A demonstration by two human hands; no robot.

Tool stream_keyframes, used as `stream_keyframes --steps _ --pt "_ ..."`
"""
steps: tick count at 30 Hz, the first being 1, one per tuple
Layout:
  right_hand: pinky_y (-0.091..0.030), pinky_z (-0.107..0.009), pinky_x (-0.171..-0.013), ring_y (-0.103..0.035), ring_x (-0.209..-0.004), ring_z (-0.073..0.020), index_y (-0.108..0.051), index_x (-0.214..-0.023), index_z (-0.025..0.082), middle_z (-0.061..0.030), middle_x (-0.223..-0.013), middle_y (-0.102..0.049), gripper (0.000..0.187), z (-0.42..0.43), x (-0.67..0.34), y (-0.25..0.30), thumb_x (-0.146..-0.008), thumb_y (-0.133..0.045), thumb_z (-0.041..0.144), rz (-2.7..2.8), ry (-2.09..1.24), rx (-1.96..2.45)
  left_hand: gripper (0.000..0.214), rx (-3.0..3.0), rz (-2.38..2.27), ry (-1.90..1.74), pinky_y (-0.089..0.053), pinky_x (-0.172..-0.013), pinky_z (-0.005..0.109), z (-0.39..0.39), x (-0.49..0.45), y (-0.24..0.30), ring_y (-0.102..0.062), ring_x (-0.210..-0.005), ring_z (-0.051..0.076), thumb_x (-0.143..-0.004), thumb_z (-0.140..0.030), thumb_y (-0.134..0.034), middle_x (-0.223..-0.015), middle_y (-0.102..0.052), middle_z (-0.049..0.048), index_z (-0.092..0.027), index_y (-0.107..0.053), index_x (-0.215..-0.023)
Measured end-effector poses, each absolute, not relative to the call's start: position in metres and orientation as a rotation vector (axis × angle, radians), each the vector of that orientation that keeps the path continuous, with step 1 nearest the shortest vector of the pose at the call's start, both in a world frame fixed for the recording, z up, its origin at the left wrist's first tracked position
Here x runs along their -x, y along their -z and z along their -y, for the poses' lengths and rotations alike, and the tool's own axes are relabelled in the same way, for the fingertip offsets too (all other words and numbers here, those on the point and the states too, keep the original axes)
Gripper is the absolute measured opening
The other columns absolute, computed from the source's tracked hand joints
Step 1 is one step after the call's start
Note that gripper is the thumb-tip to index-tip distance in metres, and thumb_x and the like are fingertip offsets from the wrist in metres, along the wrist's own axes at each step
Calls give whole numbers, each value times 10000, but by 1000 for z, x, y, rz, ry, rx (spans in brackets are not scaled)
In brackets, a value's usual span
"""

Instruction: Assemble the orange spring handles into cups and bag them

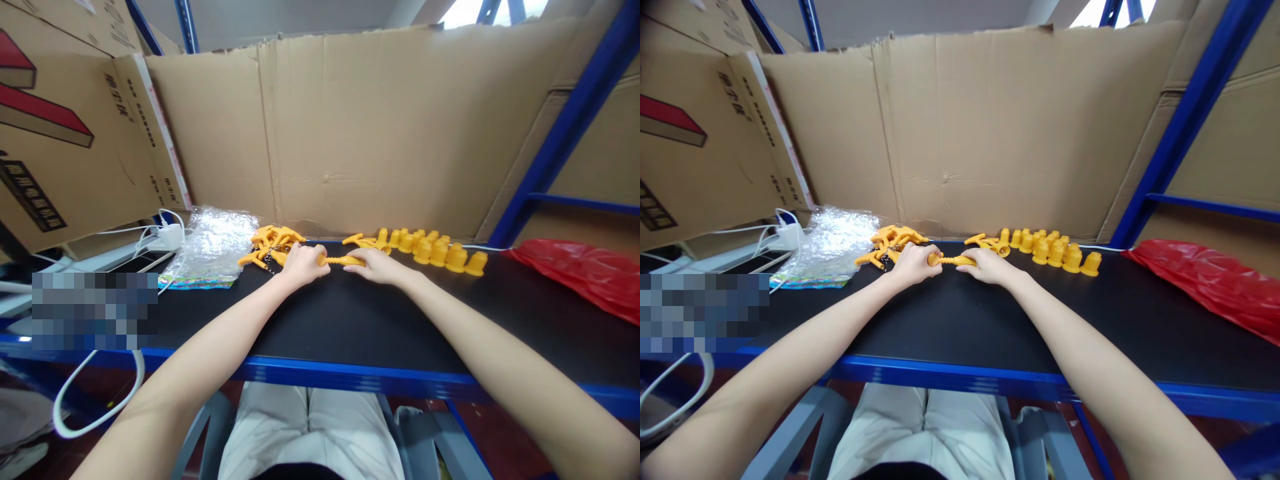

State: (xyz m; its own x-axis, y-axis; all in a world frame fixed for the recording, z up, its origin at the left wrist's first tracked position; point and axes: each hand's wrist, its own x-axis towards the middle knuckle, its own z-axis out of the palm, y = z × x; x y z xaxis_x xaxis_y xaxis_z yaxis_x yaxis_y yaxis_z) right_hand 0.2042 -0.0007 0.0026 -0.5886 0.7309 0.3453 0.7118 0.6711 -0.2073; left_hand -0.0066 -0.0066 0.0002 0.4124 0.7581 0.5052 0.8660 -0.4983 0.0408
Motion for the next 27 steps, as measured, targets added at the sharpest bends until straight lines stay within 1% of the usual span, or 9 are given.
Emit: stream_keyframes --steps 3,11,16,20,24,27 --pt "-392 -266 -613 -554 -676 -166 -622 -908 148 -66 -793 -635 318 3 -203 -7 -817 -492 424 2492 -92 1154 277 2443 1407 679 -353 -805 336 6 7 1 -615 -757 204 -705 -313 -548 -778 -678 34 -196 -614 -948" --pt "-375 -255 -566 -527 -614 -150 -636 -898 148 -48 -717 -613 345 5 -203 -10 -800 -500 449 2475 -131 1201 282 2393 1309 629 -313 -808 340 3 8 5 -615 -760 198 -744 -309 -490 -832 -686 52 -184 -574 -982" --pt "-387 -259 -573 -537 -637 -157 -633 -917 152 -47 -722 -612 352 2 -204 -6 -796 -505 457 2452 -134 1188 273 2399 1301 640 -303 -817 352 3 8 5 -614 -767 202 -754 -298 -478 -847 -684 66 -182 -569 -984" --pt "-417 -281 -628 -566 -689 -171 -622 -937 148 -59 -786 -633 338 -1 -206 -2 -809 -501 435 2467 -138 1137 259 2425 1344 698 -323 -802 335 4 7 4 -610 -783 195 -741 -300 -503 -850 -680 44 -202 -574 -970" --pt "-444 -331 -735 -592 -818 -207 -610 -1000 151 -89 -920 -645 324 -5 -209 0 -786 -550 387 2489 -63 1104 249 2430 1393 741 -348 -786 320 4 8 2 -609 -773 189 -727 -303 -523 -822 -677 25 -216 -591 -951" --pt "-429 -377 -848 -574 -971 -235 -569 -1111 142 -123 -1082 -609 419 -8 -213 1 -739 -613 329 2489 -22 1106 250 2439 1452 774 -369 -773 315 3 11 2 -607 -773 194 -729 -303 -521 -815 -675 28 -221 -607 -949"
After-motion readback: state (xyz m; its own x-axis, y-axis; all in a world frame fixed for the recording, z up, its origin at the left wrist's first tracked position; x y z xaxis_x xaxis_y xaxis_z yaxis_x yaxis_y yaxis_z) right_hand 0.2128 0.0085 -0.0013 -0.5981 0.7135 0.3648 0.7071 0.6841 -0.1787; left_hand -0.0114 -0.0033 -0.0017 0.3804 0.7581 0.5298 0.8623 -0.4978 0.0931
